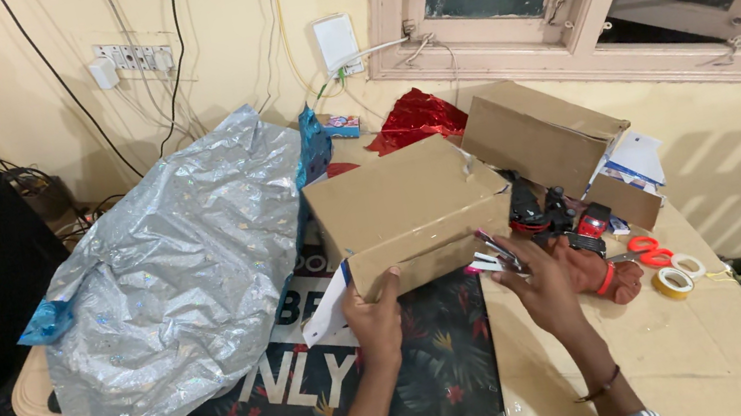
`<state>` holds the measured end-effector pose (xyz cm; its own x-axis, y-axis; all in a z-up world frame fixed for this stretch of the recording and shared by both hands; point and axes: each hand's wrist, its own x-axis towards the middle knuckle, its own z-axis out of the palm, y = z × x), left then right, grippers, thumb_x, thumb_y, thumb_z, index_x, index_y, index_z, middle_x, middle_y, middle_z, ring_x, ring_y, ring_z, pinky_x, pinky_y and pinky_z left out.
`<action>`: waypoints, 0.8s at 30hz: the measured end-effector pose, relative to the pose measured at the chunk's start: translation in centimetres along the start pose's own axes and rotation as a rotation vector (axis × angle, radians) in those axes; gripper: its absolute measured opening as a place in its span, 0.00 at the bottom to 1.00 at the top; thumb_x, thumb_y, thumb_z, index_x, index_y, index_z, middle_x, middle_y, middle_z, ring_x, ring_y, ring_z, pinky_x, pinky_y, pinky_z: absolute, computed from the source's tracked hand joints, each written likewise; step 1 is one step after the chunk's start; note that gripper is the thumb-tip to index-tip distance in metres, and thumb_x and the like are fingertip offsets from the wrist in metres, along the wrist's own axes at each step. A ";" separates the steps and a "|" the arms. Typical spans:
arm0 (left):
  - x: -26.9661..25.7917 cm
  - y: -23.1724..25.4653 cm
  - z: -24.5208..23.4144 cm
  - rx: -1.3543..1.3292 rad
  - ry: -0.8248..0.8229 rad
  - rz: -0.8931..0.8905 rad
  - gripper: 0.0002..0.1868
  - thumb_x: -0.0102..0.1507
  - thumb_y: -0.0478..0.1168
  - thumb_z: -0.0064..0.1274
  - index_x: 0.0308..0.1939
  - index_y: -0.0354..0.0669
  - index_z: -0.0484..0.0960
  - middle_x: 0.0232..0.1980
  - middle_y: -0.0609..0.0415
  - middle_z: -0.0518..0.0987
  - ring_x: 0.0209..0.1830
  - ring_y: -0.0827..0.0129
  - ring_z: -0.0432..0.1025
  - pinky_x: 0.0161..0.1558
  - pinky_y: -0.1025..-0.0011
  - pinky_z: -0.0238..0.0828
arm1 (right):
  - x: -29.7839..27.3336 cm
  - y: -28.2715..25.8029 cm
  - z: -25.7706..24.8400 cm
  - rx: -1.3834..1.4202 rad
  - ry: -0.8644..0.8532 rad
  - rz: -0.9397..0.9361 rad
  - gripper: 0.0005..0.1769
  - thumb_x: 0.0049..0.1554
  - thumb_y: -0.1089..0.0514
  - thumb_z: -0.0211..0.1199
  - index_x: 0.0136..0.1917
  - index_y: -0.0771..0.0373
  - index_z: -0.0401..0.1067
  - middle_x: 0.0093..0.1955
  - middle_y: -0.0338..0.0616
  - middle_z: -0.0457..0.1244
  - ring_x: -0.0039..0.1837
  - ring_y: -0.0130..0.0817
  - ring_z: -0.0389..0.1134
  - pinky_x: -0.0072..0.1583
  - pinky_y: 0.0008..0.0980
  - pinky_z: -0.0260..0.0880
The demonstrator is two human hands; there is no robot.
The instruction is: The person assembles a small cardboard box by folding the flaps and securing them with a stapler. They repeatedly adjust the box and apply staples to the edges to hold the structure together.
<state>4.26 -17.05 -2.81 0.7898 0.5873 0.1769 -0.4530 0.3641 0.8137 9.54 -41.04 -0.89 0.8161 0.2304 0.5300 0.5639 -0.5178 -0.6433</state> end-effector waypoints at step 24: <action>0.2 1.5 0.0 -0.054 0.024 -0.046 0.11 0.60 0.33 0.63 0.44 0.34 0.79 0.31 0.57 0.78 0.16 0.82 0.61 0.16 0.78 0.54 | -3.7 0.5 -0.4 0.326 0.189 0.299 0.25 0.59 0.65 0.65 0.70 0.68 0.73 0.44 0.32 0.61 0.43 0.21 0.56 0.45 0.21 0.58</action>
<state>3.75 -16.41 -1.55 0.8003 0.5862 0.1262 -0.4388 0.4291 0.7895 6.77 -42.44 -2.98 0.9284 -0.0592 0.3668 0.3425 -0.2461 -0.9067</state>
